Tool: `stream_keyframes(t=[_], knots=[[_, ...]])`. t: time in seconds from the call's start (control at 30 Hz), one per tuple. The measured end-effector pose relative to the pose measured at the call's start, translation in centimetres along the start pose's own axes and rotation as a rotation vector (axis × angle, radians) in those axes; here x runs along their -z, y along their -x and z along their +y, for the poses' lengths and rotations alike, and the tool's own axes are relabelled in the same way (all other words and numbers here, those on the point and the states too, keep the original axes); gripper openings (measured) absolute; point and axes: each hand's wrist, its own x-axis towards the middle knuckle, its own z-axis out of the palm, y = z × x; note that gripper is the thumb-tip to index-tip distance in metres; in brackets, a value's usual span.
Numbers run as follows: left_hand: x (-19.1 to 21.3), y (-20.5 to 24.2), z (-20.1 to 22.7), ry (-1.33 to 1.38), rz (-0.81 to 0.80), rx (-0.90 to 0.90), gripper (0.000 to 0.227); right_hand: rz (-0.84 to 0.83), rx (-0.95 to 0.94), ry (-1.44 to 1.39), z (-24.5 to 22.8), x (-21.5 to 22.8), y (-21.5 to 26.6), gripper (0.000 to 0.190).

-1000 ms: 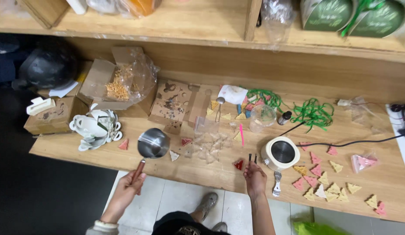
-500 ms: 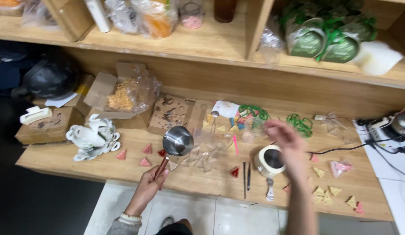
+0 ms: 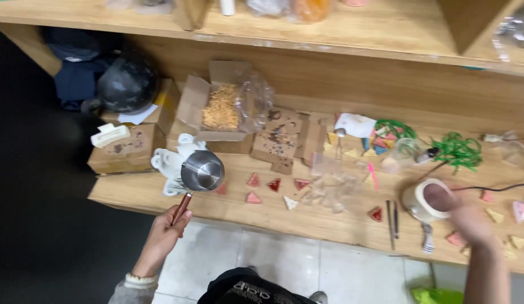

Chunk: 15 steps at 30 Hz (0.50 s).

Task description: Assembling and packaging small wax decorative shapes for candle production at a workshop station.

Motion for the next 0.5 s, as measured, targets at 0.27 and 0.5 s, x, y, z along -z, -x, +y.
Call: stream_keyframes(t=[0.27, 0.5], knots=[[4.3, -3.7, -3.4, 0.0, -0.099, -0.005, 0.024, -0.044, -0.197, -0.078, 7.1, -10.7, -1.8, 0.068], [-2.2, -6.4, -1.1, 0.098, -0.32, -0.07, 0.02, -0.249, -0.38, 0.167, 2.7, -25.2, -6.6, 0.033]])
